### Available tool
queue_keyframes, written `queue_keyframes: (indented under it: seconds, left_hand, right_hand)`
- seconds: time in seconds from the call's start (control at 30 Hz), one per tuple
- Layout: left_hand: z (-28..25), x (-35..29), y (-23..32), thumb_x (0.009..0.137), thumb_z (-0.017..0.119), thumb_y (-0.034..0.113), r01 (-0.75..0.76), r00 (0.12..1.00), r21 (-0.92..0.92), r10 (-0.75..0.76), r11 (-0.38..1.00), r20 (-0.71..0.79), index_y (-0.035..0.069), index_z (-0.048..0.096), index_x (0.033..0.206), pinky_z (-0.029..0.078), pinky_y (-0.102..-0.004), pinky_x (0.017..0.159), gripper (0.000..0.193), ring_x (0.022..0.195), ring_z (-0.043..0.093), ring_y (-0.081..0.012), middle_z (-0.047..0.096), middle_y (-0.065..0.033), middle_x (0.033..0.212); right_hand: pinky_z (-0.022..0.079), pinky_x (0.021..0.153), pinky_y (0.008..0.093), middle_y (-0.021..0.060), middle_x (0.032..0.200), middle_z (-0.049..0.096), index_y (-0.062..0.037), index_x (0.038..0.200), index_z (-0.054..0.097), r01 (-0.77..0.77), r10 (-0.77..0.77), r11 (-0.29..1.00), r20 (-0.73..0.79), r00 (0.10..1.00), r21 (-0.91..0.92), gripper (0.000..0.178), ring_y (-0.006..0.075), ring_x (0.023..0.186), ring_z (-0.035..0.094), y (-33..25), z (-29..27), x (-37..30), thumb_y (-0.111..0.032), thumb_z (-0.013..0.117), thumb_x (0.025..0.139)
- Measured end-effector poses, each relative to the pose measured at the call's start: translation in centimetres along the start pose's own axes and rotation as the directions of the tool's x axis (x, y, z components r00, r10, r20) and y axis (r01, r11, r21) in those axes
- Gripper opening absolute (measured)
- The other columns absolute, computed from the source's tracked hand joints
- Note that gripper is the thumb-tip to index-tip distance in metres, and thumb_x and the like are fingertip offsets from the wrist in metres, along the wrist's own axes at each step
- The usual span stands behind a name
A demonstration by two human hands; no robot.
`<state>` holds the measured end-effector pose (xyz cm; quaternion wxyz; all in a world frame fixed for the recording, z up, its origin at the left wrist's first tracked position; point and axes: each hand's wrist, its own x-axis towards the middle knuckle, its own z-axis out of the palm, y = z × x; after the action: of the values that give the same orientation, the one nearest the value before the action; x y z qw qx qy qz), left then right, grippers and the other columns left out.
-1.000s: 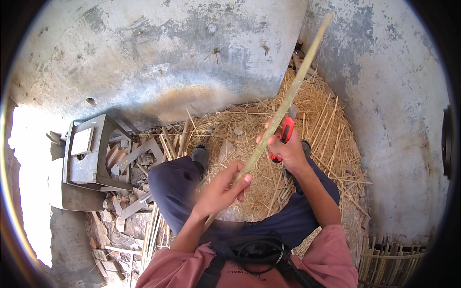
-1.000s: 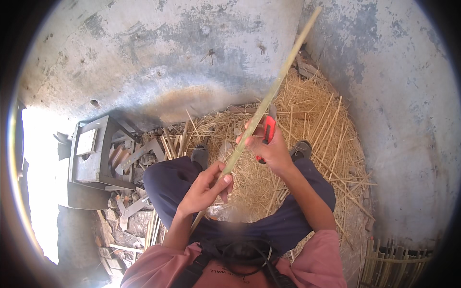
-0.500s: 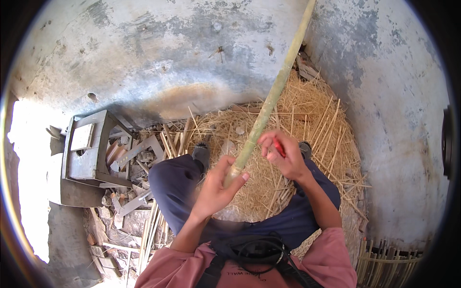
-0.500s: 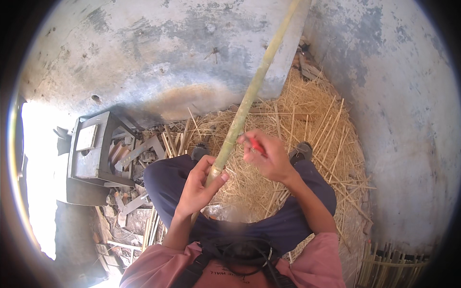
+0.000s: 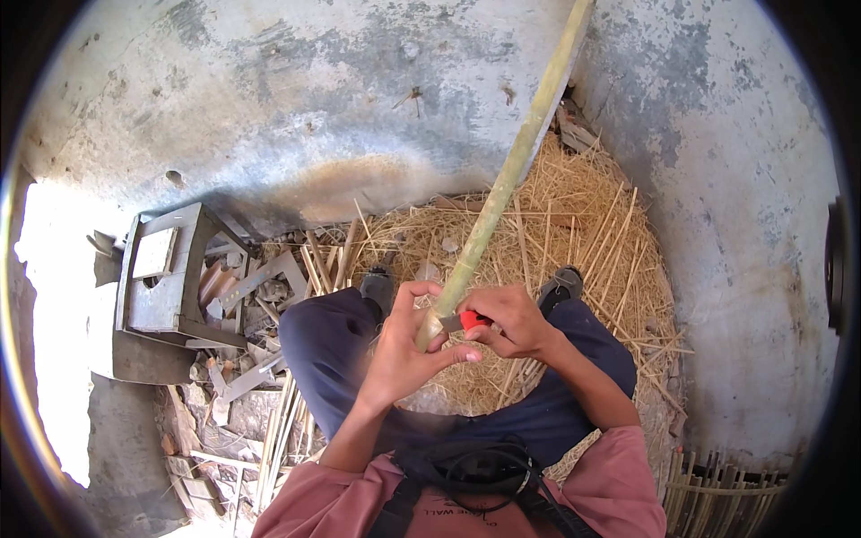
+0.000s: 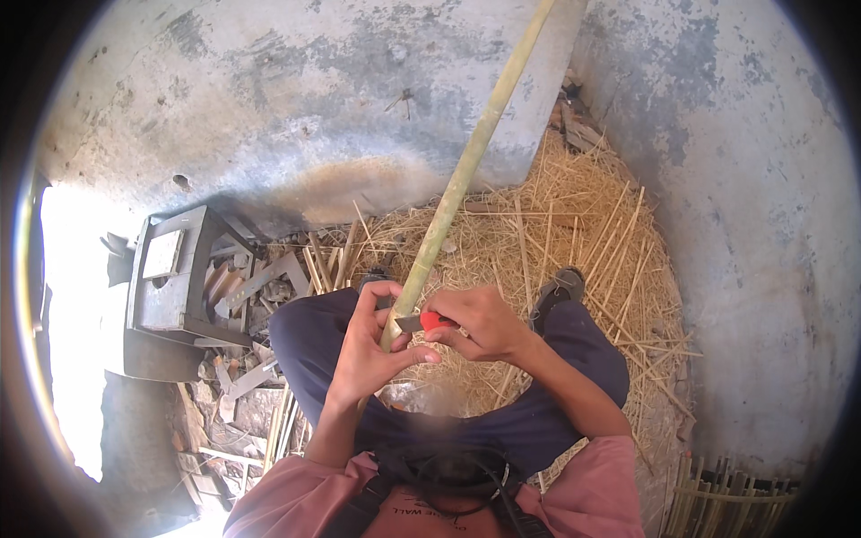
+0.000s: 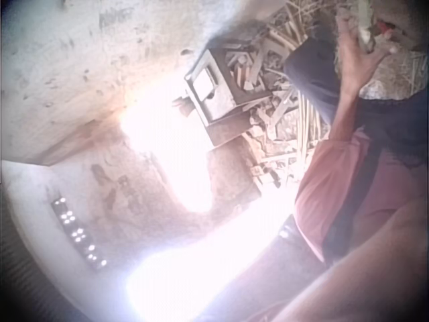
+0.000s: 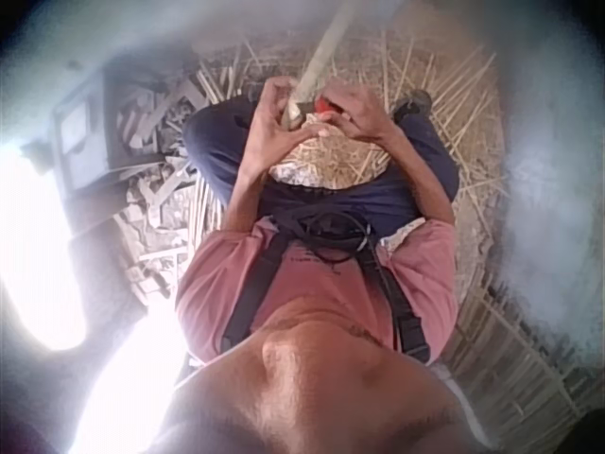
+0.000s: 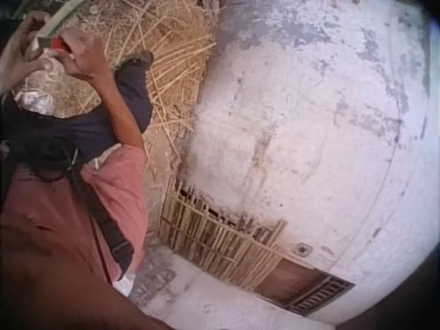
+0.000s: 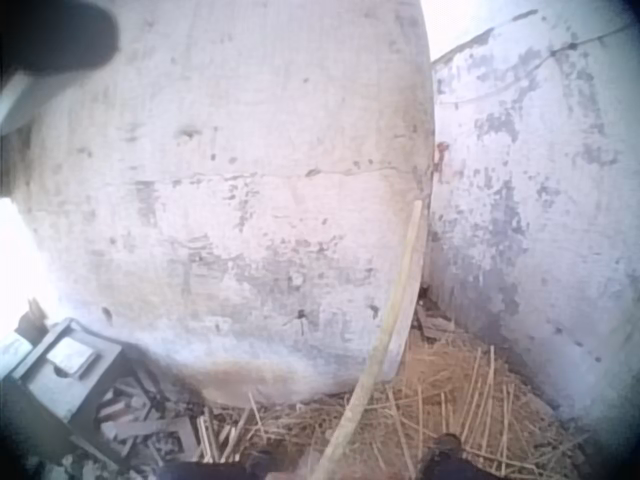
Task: The person uses a utility knife to shave thin strips of wood from a long piece of bamboo, repeatedly running the blade down the edge of the wood while holding it by hand.
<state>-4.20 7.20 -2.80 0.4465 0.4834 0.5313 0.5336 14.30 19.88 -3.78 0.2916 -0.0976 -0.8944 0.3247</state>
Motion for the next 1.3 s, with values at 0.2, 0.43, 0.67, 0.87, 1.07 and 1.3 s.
queue_keyframes:
  seconds: [0.2,0.43,0.67,0.87,1.07,1.3]
  left_hand:
    - [-0.1,-0.1,0.3,0.083,0.094,0.019,0.001,1.000,-0.030,-0.001,1.000,0.024,0.007,0.042,0.128,0.038,-0.0221,0.058,0.071,0.066,0.044,-0.0026,0.070,0.0010,0.083]
    - [0.1,-0.1,1.0,0.088,0.089,0.014,0.011,0.999,-0.080,-0.008,0.997,0.046,0.008,0.040,0.129,0.042,-0.0211,0.064,0.064,0.072,0.050,-0.0034,0.075,-0.0014,0.093]
    - [0.0,-0.2,0.2,0.088,0.089,0.022,-0.104,0.994,0.050,0.103,0.993,0.025,0.003,0.048,0.143,0.052,-0.0286,0.075,0.071,0.086,0.061,-0.0108,0.072,-0.0094,0.108]
    - [0.2,-0.3,0.6,0.091,0.086,0.025,-0.033,0.999,0.060,0.034,0.998,-0.001,0.002,0.050,0.147,0.055,-0.0332,0.081,0.071,0.097,0.067,-0.0145,0.071,-0.0125,0.109]
    - [0.6,-0.1,0.1,0.094,0.083,0.024,-0.092,0.996,-0.068,0.092,0.993,-0.008,0.000,0.052,0.146,0.053,-0.0270,0.075,0.065,0.094,0.064,-0.0090,0.072,-0.0070,0.106]
    - [0.6,-0.4,0.2,0.095,0.082,0.021,-0.037,0.999,-0.106,0.036,0.994,-0.010,-0.003,0.053,0.146,0.054,-0.0256,0.081,0.063,0.100,0.062,-0.0074,0.072,-0.0043,0.109]
  right_hand:
    - [0.052,0.058,0.0396,0.0096,0.079,0.066,-0.0061,0.099,0.067,-0.020,0.021,1.000,0.017,1.000,-0.013,0.031,0.0306,0.066,0.069,0.0,0.4,-0.2,-0.036,0.074,0.094]
    - [0.048,0.053,0.0390,0.0110,0.071,0.063,-0.0044,0.098,0.068,-0.005,0.005,1.000,-0.022,1.000,0.030,0.031,0.0320,0.058,0.064,0.1,0.7,-0.2,-0.035,0.073,0.096]
    - [0.048,0.052,0.0386,0.0123,0.071,0.064,-0.0028,0.099,0.070,-0.025,0.026,0.999,-0.030,0.999,0.043,0.027,0.0328,0.057,0.064,-0.3,0.8,-0.3,-0.029,0.075,0.094]
    - [0.048,0.052,0.0379,0.0121,0.071,0.065,-0.0023,0.101,0.070,-0.051,0.051,0.999,-0.078,0.996,0.012,0.026,0.0326,0.057,0.065,-0.6,1.1,-0.3,-0.027,0.074,0.094]
    - [0.050,0.052,0.0390,0.0104,0.071,0.067,-0.0068,0.098,0.070,-0.098,0.096,0.995,-0.099,0.991,-0.018,0.023,0.0305,0.059,0.067,-1.4,1.1,0.0,-0.028,0.074,0.093]
    - [0.049,0.051,0.0377,0.0096,0.069,0.065,-0.0055,0.096,0.071,-0.081,0.073,0.995,-0.147,0.986,-0.050,0.023,0.0288,0.056,0.066,-1.7,1.4,-0.1,-0.028,0.074,0.094]
